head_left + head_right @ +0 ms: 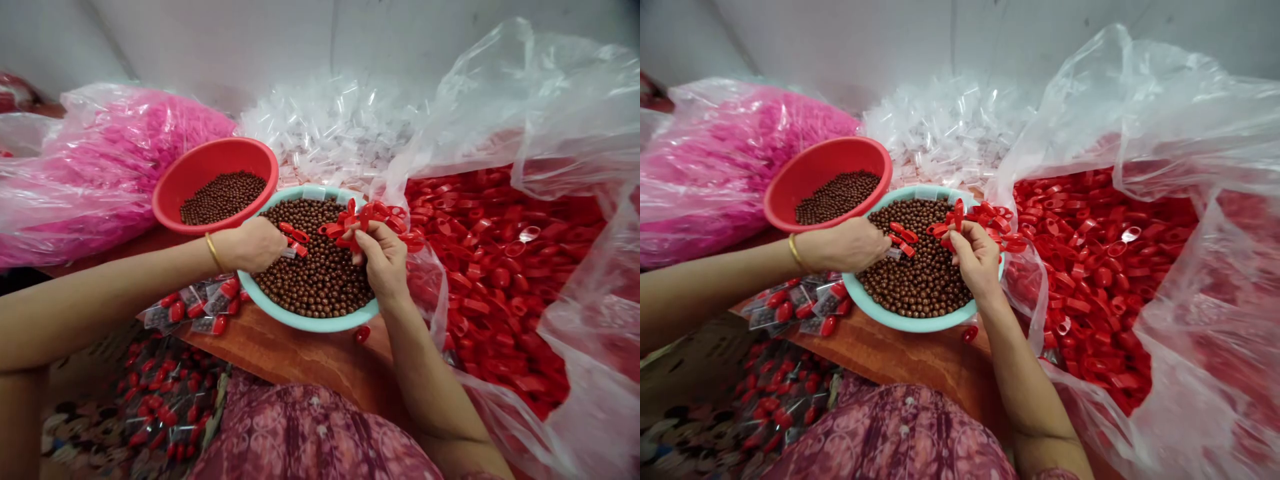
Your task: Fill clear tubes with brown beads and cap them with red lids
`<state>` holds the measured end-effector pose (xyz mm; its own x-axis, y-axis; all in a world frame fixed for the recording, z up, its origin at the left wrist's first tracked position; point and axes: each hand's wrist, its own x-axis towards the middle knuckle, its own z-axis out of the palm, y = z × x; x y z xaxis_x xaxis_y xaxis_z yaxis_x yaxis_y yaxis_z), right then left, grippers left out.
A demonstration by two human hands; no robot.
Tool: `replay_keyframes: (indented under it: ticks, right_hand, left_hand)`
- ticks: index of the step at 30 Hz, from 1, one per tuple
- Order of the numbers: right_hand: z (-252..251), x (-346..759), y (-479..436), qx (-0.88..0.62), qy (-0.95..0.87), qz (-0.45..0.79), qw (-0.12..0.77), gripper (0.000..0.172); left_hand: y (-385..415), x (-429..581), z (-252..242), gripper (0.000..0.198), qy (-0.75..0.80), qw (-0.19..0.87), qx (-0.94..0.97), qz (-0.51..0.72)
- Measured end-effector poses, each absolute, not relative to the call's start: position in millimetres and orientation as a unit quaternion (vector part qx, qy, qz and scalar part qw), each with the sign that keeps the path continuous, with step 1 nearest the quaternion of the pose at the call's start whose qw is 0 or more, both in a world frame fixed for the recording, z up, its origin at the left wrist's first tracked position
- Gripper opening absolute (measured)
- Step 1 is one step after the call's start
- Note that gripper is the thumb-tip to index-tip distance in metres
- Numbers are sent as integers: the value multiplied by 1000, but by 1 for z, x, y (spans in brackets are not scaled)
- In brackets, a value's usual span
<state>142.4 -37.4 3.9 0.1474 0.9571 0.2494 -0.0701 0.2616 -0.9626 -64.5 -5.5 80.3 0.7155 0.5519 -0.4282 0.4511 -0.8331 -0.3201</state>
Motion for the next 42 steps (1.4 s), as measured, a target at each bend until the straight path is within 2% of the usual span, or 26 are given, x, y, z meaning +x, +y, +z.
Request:
replay_keyframes:
  ticks: [8, 11, 16, 19, 23, 28, 32, 36, 39, 42]
  right_hand:
    - [4, 140, -38, -445, -510, 407, 614, 12]
    - [3, 141, -38, -446, -509, 405, 615, 13]
    - [1, 142, -38, -450, -500, 407, 617, 14]
    - [1, 142, -38, -446, -499, 406, 622, 15]
    - [1, 141, -38, -450, -509, 381, 627, 19]
    - [-2, 139, -37, -446, -495, 434, 606, 30]
    - [5, 139, -39, -428, -473, 496, 589, 35]
    - [23, 133, -43, -415, -546, 523, 505, 34]
    - [28, 126, -44, -409, -638, 492, 428, 35]
    - [24, 120, -44, -398, -711, 430, 390, 40]
  left_hand:
    - [-33, -12, 48, 30, -295, 15, -906, 304]
    - [-26, 4, 43, 29, -307, -20, -913, 267]
    - [-14, -13, 33, 27, -390, -137, -905, 104]
    - [-11, -31, 27, 25, -427, -307, -850, -44]
    - [-17, -43, 21, 23, -393, -519, -721, -237]
    - [-37, -46, 20, 36, -332, -638, -600, -351]
    - [-51, -48, 13, 33, -348, -633, -583, -372]
    - [-57, -49, 2, 26, -384, -540, -663, -348]
    - [-59, -49, 0, 24, -388, -490, -712, -319]
    - [-60, -51, 3, 16, -382, -489, -724, -299]
